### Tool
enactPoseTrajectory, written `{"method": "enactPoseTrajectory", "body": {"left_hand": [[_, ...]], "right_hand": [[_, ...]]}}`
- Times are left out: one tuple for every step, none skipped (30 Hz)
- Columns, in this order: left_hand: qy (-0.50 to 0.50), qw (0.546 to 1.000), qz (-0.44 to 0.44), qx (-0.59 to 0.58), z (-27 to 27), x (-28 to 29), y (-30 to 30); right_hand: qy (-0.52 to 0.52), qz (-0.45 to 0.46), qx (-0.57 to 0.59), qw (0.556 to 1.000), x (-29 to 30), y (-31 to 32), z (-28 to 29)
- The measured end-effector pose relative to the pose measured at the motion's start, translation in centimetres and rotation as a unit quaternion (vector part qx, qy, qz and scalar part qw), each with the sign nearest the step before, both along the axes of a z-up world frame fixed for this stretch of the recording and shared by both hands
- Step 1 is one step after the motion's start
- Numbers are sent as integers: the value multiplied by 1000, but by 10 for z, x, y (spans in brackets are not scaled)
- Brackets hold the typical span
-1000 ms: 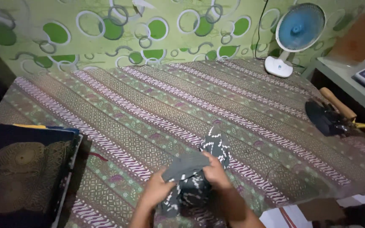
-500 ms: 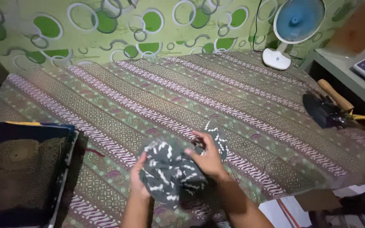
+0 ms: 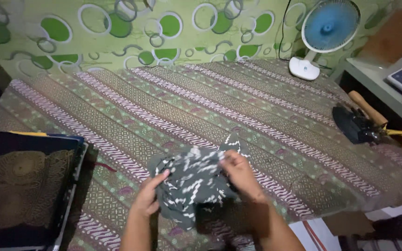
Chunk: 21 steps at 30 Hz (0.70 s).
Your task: The person takes a patterned shirt from a red laundry basket and places it on a bed. They smooth out the fabric and fold the shirt into a compact square by hand.
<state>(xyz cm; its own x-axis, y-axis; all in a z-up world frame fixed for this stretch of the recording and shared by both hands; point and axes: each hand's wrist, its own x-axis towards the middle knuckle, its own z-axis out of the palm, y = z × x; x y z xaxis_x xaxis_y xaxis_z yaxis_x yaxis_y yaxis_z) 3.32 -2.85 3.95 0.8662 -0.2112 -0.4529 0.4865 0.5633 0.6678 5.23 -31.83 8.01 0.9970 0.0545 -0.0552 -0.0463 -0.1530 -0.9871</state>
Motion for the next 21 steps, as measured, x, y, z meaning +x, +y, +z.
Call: {"method": "enactPoseTrajectory", "body": {"left_hand": [[-2,1000,0,0,2,1,6],[0,999,42,16,3,2,11],[4,996,83,32,5,3,17],[3,996,82,33,-2,4,24],[-5,992,105,66,-8,7,30],[-14,987,128,98,-14,10,36],[-14,987,129,97,-21,10,36],[-41,984,142,103,-28,11,36],[-71,979,155,109,-34,13,37],[-72,979,155,109,-27,14,29],[-18,979,146,143,-19,13,21],[36,974,137,176,-12,13,13],[37,974,137,176,-11,12,7],[44,983,124,124,-9,11,2],[50,990,110,72,-8,10,-5],[50,990,108,72,0,9,-6],[51,989,102,96,8,6,-8],[52,987,96,119,16,3,-9],[51,987,96,120,21,2,-6],[67,985,96,130,27,0,-3],[80,982,97,140,33,0,1]], "right_hand": [[-2,0,0,1000,11,-16,-9],[-20,-30,102,994,22,-31,-19],[-36,-60,203,977,32,-47,-29],[-36,-61,204,976,32,-56,-30],[-56,-119,265,955,33,-66,-31],[-76,-176,324,926,34,-75,-32],[-76,-176,323,927,32,-77,-28],[-66,-200,354,911,30,-78,-25],[-58,-224,386,893,29,-79,-22],[-59,-224,386,893,27,-71,-21],[-38,-205,328,922,25,-63,-20],[-16,-184,268,946,23,-55,-20],[-16,-185,267,946,13,-36,-2],[50,-106,87,989,3,-18,16],[113,-24,-97,989,-7,0,34],[113,-26,-97,989,-3,-3,7],[94,37,-200,974,0,-6,-21],[74,99,-301,946,4,-9,-49],[72,98,-300,946,1,-12,-35],[78,63,-282,954,-2,-14,-21],[81,27,-262,961,-3,-15,-8]]}}
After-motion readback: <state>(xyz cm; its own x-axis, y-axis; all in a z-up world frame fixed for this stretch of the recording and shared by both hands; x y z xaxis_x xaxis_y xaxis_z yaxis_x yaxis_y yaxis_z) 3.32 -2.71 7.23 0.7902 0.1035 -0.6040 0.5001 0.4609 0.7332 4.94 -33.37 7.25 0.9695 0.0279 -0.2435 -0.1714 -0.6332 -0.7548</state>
